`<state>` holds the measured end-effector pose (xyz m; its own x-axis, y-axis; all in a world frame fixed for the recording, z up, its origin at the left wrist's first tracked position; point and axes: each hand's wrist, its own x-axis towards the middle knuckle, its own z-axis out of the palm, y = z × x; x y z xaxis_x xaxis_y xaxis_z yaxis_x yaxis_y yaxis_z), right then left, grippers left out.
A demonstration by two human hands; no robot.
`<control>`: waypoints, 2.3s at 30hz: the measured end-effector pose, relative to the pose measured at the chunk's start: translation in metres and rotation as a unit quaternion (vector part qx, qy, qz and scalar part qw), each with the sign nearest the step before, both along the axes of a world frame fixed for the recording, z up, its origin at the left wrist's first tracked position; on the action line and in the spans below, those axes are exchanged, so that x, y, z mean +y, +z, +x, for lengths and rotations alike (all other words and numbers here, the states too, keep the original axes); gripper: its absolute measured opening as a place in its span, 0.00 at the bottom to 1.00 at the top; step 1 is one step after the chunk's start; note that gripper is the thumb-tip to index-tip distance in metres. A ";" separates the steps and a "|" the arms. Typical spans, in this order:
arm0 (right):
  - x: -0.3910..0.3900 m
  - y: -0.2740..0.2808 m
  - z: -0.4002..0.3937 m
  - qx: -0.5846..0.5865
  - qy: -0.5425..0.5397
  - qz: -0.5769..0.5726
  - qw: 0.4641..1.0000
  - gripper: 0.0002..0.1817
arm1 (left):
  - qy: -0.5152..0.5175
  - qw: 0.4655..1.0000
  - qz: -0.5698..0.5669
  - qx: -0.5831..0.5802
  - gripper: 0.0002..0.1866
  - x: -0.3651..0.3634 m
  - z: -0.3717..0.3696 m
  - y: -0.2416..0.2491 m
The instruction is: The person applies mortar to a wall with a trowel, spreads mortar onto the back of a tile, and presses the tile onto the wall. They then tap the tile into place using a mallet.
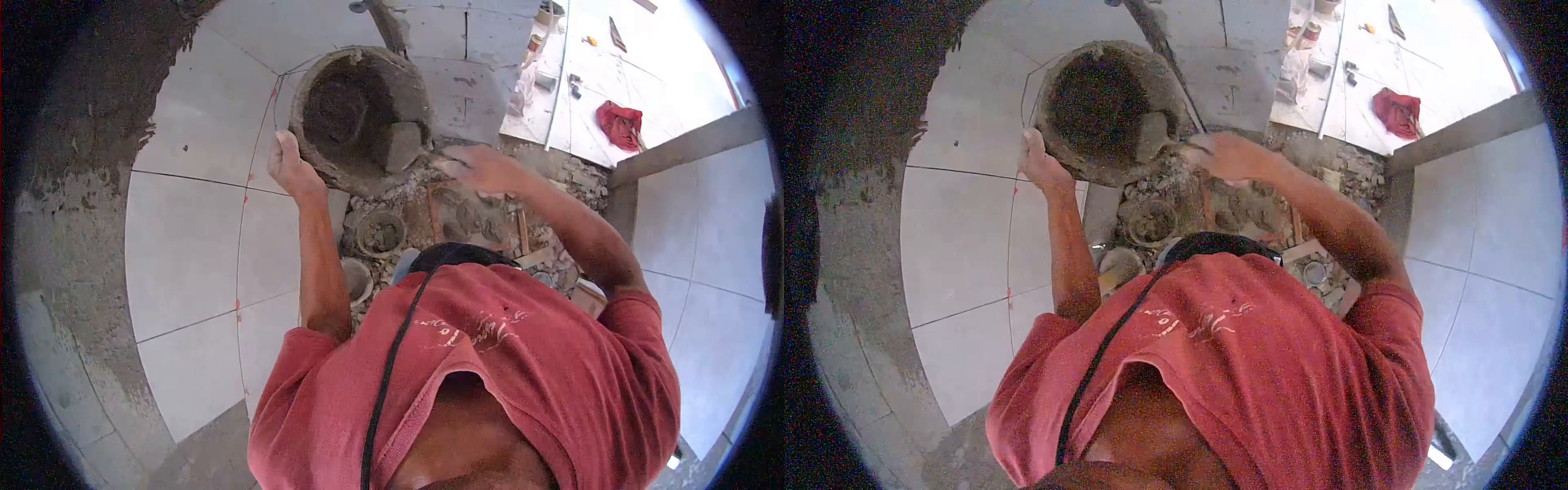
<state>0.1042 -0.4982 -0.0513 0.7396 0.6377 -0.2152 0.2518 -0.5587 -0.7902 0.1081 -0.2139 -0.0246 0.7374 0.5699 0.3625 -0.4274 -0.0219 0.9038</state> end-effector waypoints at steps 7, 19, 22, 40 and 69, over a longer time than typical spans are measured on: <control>-0.018 0.030 0.012 -0.215 -0.080 -0.130 0.965 0.24 | -0.035 0.999 0.002 0.037 0.14 -0.016 0.009 0.001; 0.000 -0.037 0.011 -0.392 -0.025 -0.048 0.918 0.22 | -0.007 1.000 -0.014 0.022 0.14 -0.033 0.007 0.014; 0.011 0.039 -0.008 -0.252 -0.017 -0.158 0.955 0.19 | 0.010 0.998 -0.007 0.067 0.15 -0.037 0.000 0.011; -0.033 0.036 -0.004 -0.311 -0.058 -0.141 0.938 0.21 | 0.046 0.995 0.049 0.074 0.18 -0.039 -0.016 0.026; 0.122 -0.060 -0.001 0.357 -0.039 0.407 0.840 0.24 | 0.123 0.958 -0.240 0.098 0.20 0.101 -0.030 -0.033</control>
<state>0.1033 -0.3761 -0.1109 0.6530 0.7446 -0.1386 -0.4616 0.2461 -0.8523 0.0779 -0.1130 -0.0575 0.5857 0.8022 -0.1159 -0.2842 0.3372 0.8975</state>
